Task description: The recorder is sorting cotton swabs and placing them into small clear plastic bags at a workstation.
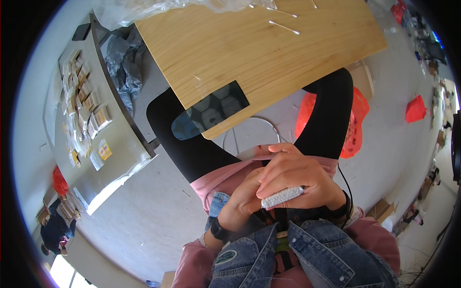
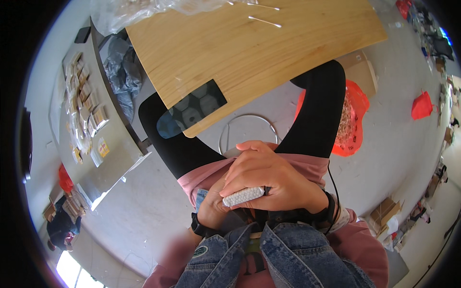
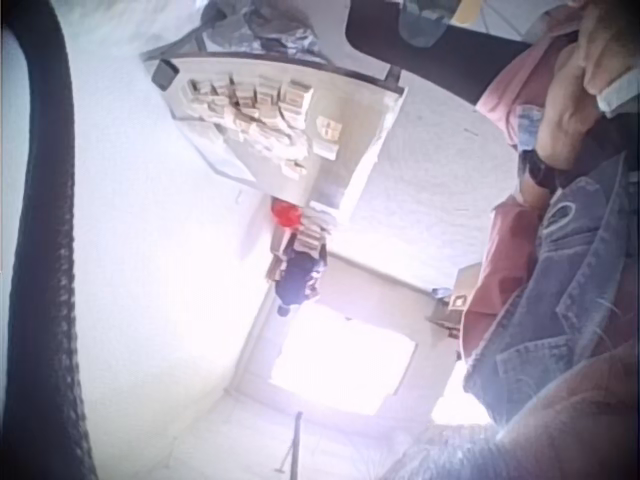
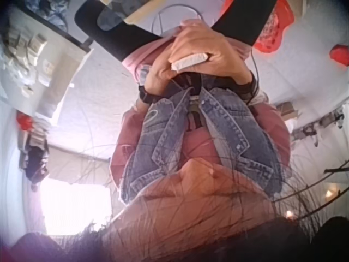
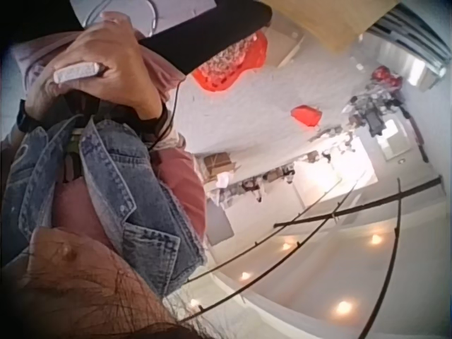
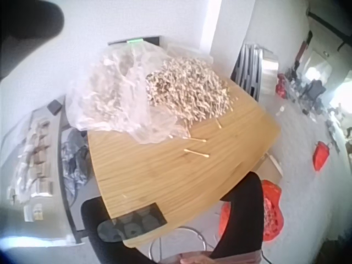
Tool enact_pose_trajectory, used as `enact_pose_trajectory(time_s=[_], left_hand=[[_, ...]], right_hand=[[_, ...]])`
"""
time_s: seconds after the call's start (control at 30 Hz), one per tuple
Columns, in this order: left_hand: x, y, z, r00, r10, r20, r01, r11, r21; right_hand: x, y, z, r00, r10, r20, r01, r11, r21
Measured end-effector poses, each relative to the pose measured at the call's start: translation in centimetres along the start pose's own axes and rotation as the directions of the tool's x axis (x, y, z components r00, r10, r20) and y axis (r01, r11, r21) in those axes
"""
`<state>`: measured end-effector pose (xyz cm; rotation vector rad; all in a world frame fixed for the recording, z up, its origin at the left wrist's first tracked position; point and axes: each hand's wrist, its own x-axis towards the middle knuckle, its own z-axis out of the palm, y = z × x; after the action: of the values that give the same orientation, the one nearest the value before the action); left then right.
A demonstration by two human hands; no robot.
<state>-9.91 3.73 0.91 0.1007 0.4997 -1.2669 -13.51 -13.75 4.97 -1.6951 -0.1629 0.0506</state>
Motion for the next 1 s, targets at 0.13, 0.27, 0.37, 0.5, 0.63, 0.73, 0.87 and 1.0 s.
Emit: enact_pose_trajectory(time_s=[0.13,0.27,0.37,0.5,0.63,0.73,0.87,1.0], left_hand=[[-0.2,-0.5,2.9,0.923,0.176,-0.342,-0.030,0.920,0.392],[1.2,2.1,-0.8,0.920,0.282,-0.274,-0.123,0.868,0.481],[2.3,5.6,1.6,0.693,0.715,-0.091,-0.257,0.363,0.896],[5.8,8.5,6.1,0.385,0.756,0.528,-0.075,-0.545,0.835],[9.0,10.0,7.5,0.403,0.407,0.820,-0.129,-0.862,0.491],[11.6,9.9,6.6,0.452,0.404,0.795,-0.235,-0.806,0.544],[12.6,9.1,4.8,0.622,0.683,0.383,-0.298,-0.246,0.923],[12.6,8.8,3.5,0.707,0.653,0.272,-0.392,0.042,0.919]], right_hand=[[0.1,0.4,-0.5,1.000,-0.011,0.005,0.011,1.000,0.001],[0.6,-0.1,-1.4,0.999,-0.003,0.035,0.004,1.000,-0.028],[0.9,0.2,-3.3,0.994,0.039,-0.098,-0.045,0.998,-0.054],[1.8,1.3,-5.1,0.927,0.071,-0.369,-0.149,0.971,-0.189],[5.5,3.7,-5.3,0.844,0.297,-0.445,-0.171,0.938,0.302],[7.0,5.9,-6.8,0.879,0.353,-0.319,-0.206,0.887,0.413],[6.7,7.3,-7.5,0.835,0.398,-0.379,-0.162,0.837,0.523],[6.4,7.9,-7.6,0.831,0.433,-0.350,-0.155,0.784,0.601]])
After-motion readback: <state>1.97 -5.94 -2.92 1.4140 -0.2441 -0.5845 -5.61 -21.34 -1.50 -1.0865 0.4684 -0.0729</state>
